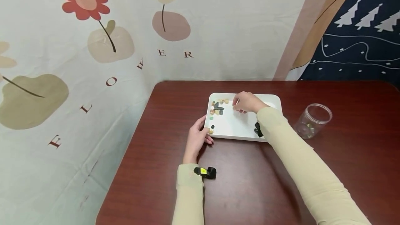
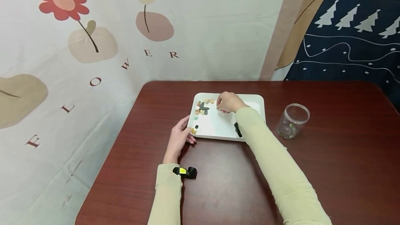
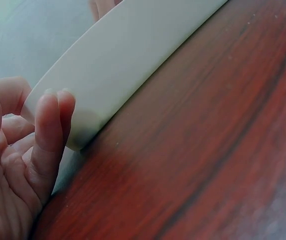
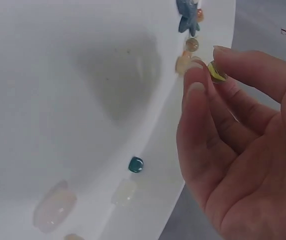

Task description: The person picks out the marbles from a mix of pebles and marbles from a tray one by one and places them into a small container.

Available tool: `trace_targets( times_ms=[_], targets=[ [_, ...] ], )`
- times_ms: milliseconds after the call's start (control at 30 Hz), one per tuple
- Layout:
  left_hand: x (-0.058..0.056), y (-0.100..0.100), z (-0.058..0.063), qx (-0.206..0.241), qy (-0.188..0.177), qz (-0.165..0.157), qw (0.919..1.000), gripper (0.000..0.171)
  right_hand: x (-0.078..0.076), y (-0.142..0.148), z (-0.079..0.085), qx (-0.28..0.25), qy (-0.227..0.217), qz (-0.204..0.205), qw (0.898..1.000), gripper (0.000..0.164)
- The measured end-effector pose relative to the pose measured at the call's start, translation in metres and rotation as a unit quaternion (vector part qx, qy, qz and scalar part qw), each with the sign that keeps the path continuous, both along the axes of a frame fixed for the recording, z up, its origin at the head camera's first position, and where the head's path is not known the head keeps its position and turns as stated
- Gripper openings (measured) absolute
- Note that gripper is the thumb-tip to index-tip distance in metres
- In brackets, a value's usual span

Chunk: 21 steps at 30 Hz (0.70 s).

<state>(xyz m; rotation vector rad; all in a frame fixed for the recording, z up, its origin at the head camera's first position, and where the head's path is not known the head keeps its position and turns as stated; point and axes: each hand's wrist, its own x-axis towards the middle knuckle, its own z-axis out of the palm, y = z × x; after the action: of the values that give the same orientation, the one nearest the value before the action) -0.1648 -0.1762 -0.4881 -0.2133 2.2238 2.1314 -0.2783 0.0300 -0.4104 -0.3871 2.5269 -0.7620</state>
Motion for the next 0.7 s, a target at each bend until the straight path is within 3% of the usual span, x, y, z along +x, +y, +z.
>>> trace_targets(
  times_ms=[133,700],
  targets=[
    [-0.001,0.0,-0.004,-0.004,0.0,0.003,1.0,0.057,0.004,0.004,0.005,-0.002,0.008,-0.001,1.0,0.012],
    [0.0,0.001,-0.001,0.009,-0.005,-0.007,0.9999,0.057,0.031,0.017,0.033,-0.029,0.068,0.01,0.997,0.014]
  ],
)
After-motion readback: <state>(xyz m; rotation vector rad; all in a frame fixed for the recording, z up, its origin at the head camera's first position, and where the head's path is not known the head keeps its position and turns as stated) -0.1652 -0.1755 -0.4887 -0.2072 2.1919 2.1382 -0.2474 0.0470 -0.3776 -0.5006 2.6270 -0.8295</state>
